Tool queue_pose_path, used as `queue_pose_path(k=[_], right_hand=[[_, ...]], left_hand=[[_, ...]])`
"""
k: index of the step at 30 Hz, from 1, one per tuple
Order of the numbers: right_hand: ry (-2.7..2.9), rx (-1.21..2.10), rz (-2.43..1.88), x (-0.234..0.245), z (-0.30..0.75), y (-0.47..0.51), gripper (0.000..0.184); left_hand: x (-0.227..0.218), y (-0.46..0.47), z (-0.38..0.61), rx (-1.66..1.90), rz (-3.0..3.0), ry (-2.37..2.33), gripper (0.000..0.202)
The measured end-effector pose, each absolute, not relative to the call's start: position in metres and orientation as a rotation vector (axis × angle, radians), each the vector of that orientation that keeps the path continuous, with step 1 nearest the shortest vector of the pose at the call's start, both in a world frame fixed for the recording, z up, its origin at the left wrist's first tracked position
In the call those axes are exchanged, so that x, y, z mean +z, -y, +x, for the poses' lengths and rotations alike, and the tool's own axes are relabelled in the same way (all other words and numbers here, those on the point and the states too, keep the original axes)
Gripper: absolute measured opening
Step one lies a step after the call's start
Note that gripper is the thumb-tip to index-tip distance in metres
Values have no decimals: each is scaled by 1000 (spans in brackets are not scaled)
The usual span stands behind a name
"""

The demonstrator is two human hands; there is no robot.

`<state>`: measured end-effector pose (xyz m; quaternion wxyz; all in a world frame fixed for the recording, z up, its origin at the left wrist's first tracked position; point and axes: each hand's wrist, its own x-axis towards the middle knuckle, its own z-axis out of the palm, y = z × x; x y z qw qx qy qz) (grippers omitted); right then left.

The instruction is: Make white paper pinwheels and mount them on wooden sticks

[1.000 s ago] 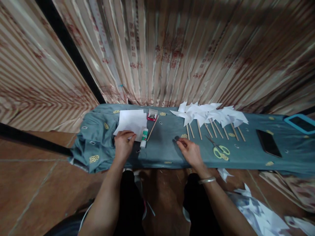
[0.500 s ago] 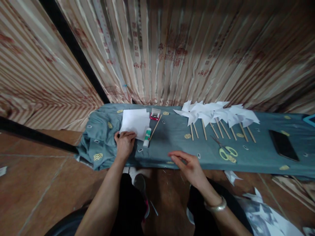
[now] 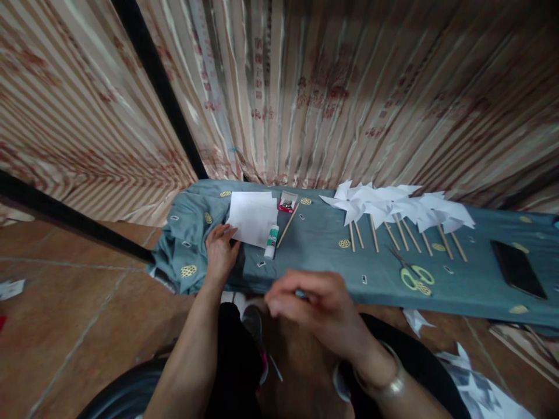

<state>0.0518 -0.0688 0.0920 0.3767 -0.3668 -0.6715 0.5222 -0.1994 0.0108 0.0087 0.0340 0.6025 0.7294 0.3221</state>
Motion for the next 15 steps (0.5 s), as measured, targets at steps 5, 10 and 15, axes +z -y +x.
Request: queue_pose_path(k=[5,10,15], right_hand=[[2366,660,-1181,89,-22,-29,19],[2764,240,-1208,58,-56,-43,26],[2791,223,-1234,58,-66,-45,31]], left_hand=[[9,-9,-204,1018,1816,-2241,38],[8,-11,-205,1071,1822,-2239,38],[7,-11,-207,1112,1816,-2238,40]])
